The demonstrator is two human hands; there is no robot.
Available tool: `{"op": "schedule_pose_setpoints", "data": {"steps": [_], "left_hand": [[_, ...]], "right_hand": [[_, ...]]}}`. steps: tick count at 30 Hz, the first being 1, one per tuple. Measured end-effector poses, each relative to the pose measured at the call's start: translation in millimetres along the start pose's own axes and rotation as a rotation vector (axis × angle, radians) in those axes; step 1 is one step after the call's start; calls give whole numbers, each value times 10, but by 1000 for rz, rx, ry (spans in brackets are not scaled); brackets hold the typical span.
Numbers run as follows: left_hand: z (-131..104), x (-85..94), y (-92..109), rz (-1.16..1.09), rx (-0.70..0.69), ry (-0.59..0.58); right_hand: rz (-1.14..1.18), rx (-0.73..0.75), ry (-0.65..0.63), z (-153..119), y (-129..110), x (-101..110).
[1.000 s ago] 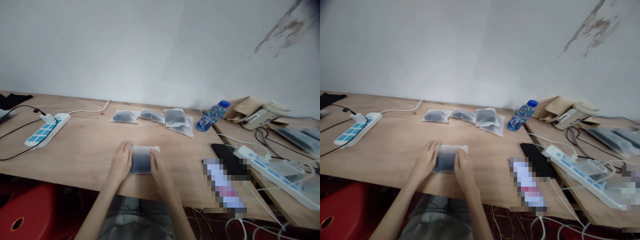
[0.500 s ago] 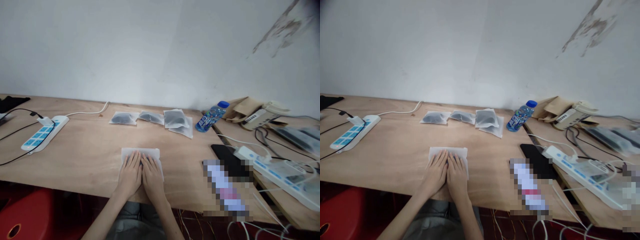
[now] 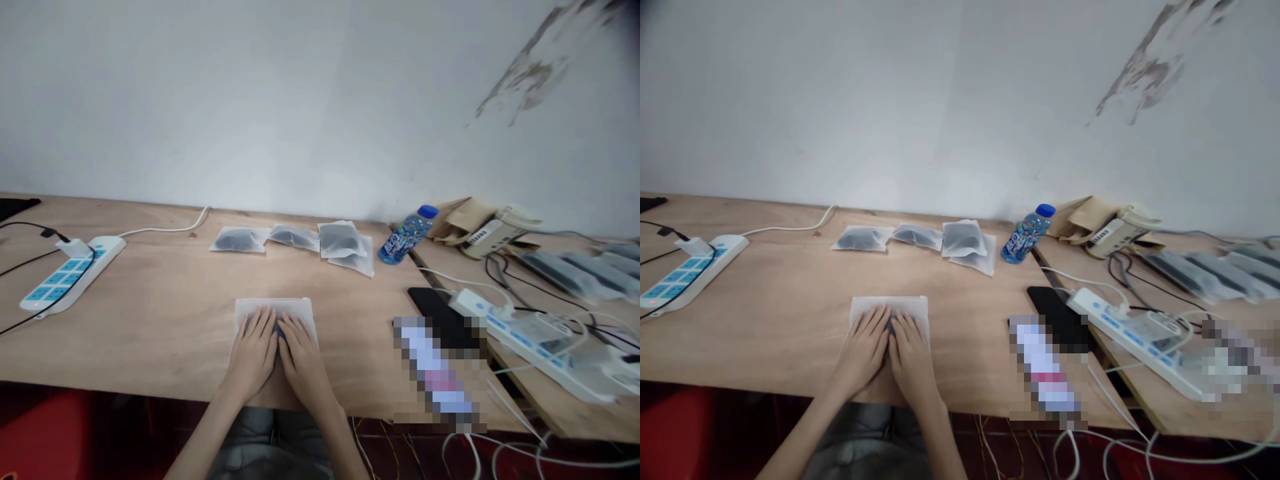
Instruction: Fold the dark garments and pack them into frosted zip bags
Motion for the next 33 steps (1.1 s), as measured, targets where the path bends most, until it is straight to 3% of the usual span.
{"op": "schedule_pose_setpoints", "data": {"steps": [6,9,13,16,20,27,33], "left_hand": [[-329,265,61,-71,36,44],[-519,340,145,-100,34,12],[-639,284,219,-19,-5,-43],[-596,149,208,55,-44,-65],[-357,-43,123,48,-78,-55],[388,-357,-88,-44,-120,-127],[953,-512,-352,-173,-80,-170]], "right_hand": [[-73,19,49,-372,68,181],[-141,47,26,-572,42,206],[-246,67,-44,-707,-16,165],[-297,49,-64,-673,6,113],[-327,-23,-108,-441,198,62],[-373,-146,-206,224,676,91],[-393,-183,-161,747,953,9]]}}
Point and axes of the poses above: each hand's wrist, its own z-axis towards the middle knuckle, its own x-axis out of the back of the hand, y = z × x, the point moved 7 cm from there along z, towards the middle knuckle, and after that the axes turned 5 degrees about -x, right-handed, at the moved point
